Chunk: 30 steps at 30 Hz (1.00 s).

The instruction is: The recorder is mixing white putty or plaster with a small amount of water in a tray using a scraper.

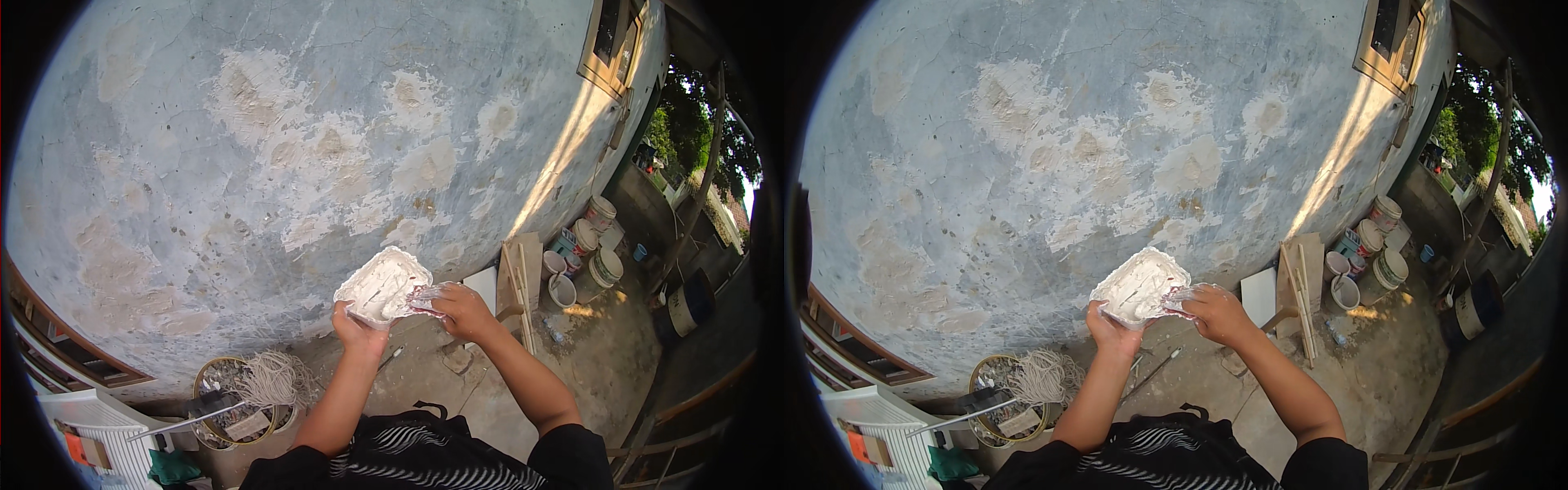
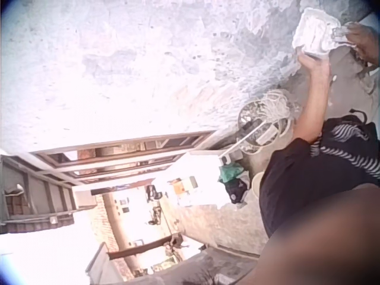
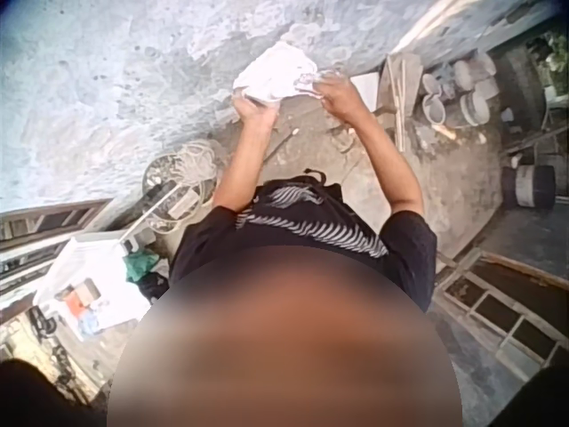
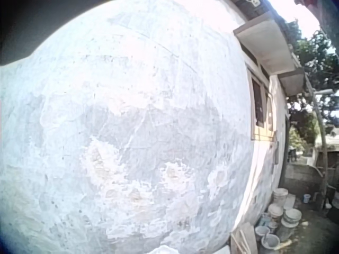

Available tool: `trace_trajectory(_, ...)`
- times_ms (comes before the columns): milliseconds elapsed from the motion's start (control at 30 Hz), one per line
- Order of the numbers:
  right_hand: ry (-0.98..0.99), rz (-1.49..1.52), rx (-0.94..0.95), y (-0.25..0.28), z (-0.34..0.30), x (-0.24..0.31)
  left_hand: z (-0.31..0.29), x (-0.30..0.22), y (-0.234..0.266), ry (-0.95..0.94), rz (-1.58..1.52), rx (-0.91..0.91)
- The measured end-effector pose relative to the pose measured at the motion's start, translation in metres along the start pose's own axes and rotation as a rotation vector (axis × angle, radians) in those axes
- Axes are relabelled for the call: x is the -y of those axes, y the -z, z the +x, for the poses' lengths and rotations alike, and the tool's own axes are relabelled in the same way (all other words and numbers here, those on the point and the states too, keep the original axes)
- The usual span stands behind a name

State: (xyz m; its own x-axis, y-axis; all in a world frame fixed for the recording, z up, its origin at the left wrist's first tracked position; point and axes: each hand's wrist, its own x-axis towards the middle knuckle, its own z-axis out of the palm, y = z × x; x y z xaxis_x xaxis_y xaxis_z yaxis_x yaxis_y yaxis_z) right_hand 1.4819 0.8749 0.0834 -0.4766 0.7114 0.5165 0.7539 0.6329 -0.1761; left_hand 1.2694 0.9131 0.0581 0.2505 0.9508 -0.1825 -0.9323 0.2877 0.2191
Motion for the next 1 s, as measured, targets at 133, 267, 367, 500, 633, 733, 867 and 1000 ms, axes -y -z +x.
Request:
trace_trajectory(133, 0.033, -0.010, -0.007, 0.003, -0.001, 0.000, 0.002, 0.004, 0.008, 0.018, -0.014, 0.036)
trace_trajectory(267, 0.047, -0.060, 0.036, 0.010, -0.003, 0.000, 0.006, 0.009, 0.015, 0.014, -0.018, 0.001)
trace_trajectory(367, 0.017, -0.053, 0.099, 0.017, -0.004, -0.001, 0.006, 0.011, 0.014, 0.026, -0.033, -0.041)
trace_trajectory(500, 0.029, -0.030, 0.097, 0.022, -0.003, 0.000, 0.006, 0.010, 0.017, 0.033, -0.014, -0.024)
trace_trajectory(633, 0.027, -0.001, 0.103, 0.024, -0.006, -0.004, 0.000, 0.009, 0.010, 0.047, -0.028, -0.038)
trace_trajectory(733, 0.023, 0.038, 0.100, 0.026, -0.010, -0.009, 0.003, 0.008, 0.015, 0.026, -0.041, -0.063)
trace_trajectory(867, 0.006, 0.063, 0.161, 0.034, -0.010, -0.009, 0.003, 0.008, 0.018, 0.029, -0.044, -0.045)
trace_trajectory(1000, 0.023, 0.133, 0.129, 0.041, -0.005, -0.004, 0.000, 0.005, 0.019, 0.044, -0.054, -0.054)
